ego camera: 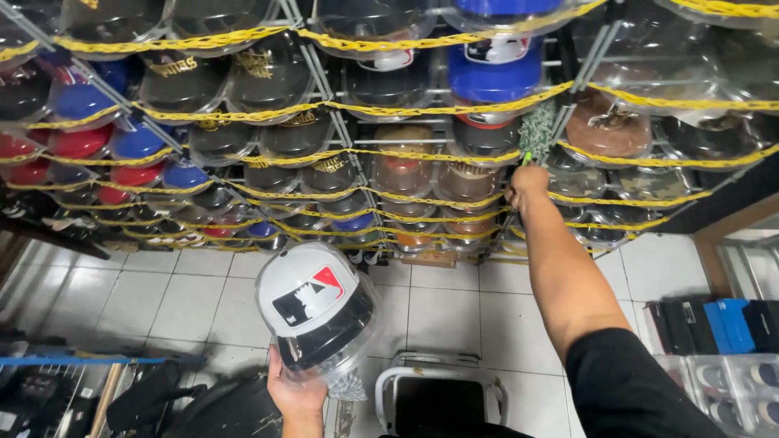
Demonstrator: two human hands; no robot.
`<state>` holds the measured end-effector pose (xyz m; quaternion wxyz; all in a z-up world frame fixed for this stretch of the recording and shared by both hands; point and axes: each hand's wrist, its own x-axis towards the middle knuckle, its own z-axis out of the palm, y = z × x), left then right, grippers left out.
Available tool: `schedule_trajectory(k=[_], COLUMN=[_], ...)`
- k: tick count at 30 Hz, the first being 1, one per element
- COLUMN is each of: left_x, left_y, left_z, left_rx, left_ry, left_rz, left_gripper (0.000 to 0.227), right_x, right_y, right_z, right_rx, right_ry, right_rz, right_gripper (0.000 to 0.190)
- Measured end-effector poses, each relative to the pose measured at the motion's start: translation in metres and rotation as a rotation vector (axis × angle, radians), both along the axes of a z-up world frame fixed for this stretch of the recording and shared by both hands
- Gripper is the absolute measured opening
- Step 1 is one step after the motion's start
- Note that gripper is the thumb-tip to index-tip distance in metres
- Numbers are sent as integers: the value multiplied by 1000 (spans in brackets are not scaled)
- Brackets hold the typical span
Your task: The person is cleaning baseball caps on a display rack by wiping them with a cloth and dusting the shelves.
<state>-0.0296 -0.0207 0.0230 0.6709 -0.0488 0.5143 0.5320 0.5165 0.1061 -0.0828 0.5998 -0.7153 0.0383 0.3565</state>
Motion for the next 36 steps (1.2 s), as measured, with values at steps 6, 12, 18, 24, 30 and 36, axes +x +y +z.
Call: schedule_trajectory(k=[6,12,18,24,30,36], left_x=[0,33,47,54,51,44], left_y=[13,22,28,28,31,27], left_z=[-18,5,4,2,3,3], left_rx=[56,-4,-46,34,-26,12], left_ry=[-104,-79,-72,-131,-55,-87], left_rz=[62,-27,-134,-142,-193,-183], left_gripper=[41,49,45,41,43,45], right_x=[22,-122,-177,-205,-257,-200], right_y=[-8,-102,-187,-279,-362,-402], right_z=[-124,-53,43,-10,-18,-98], right_rx=[-336,-20,48,-295,-297,-264], right_ry=[-476,-224,-8,-362,-331,-413], right_rz=[220,-74,-51,216,203,-175], right_gripper=[62,73,73,62,57,37])
